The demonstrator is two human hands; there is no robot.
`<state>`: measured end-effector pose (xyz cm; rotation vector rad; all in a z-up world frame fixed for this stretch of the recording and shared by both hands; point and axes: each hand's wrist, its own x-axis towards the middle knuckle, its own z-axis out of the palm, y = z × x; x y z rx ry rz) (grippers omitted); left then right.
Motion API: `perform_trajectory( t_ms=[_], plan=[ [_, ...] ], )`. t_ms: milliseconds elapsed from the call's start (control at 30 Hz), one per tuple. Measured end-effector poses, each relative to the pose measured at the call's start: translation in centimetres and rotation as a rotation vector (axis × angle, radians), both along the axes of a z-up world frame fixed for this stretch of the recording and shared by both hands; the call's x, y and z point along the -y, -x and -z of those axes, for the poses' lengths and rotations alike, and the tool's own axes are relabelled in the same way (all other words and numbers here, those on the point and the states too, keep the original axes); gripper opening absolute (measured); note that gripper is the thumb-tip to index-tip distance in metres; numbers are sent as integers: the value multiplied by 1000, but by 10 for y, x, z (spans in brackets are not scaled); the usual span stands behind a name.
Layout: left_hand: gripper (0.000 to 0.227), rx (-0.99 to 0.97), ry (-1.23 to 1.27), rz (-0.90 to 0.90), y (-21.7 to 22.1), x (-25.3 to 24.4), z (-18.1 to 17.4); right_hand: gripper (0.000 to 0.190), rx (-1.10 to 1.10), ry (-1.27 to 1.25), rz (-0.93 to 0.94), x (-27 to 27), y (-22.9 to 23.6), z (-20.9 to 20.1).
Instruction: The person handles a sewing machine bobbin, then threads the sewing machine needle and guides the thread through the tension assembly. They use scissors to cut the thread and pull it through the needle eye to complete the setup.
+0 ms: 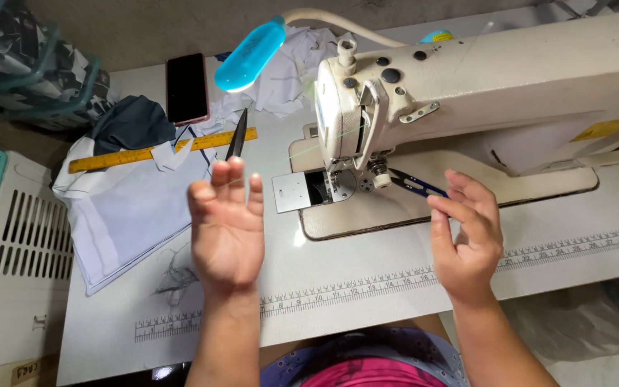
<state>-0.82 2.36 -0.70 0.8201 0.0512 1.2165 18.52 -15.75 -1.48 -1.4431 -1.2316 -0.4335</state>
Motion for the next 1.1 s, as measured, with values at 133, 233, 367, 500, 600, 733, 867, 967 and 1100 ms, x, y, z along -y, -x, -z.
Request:
perform_trajectory(
  t_ms=[133,233,367,500,600,733,867,967,1100],
  plan=[
    [9,569,139,306,23,-5,13,18,-104,-24,-16,-6,10,-2],
    [7,627,234,364,40,-10,11,19,-132,-18,-36,-6,12,0],
    [7,167,71,80,48,-10,5,19,-154,-6,-55,-4,10,2],
    [5,-59,-98,-149,43,5,-26,18,-110,74,-56,2,10,-1],
    [4,-116,-146,-256,51,-2,-30,17,-112,75,-50,3,8,-1],
    [8,-192,-171,-387,70,-8,-37,18,-101,76,-37,2,7,-2],
    [14,-307,-88,-531,86,-9,-44,18,-98,75,-29,1,6,-2],
    [16,-338,-48,-587,100,-15,-35,16,-103,78,-28,0,6,-4],
    [13,-380,-32,-628,117,-21,-17,16,-113,79,-30,-1,6,-3]
  ],
)
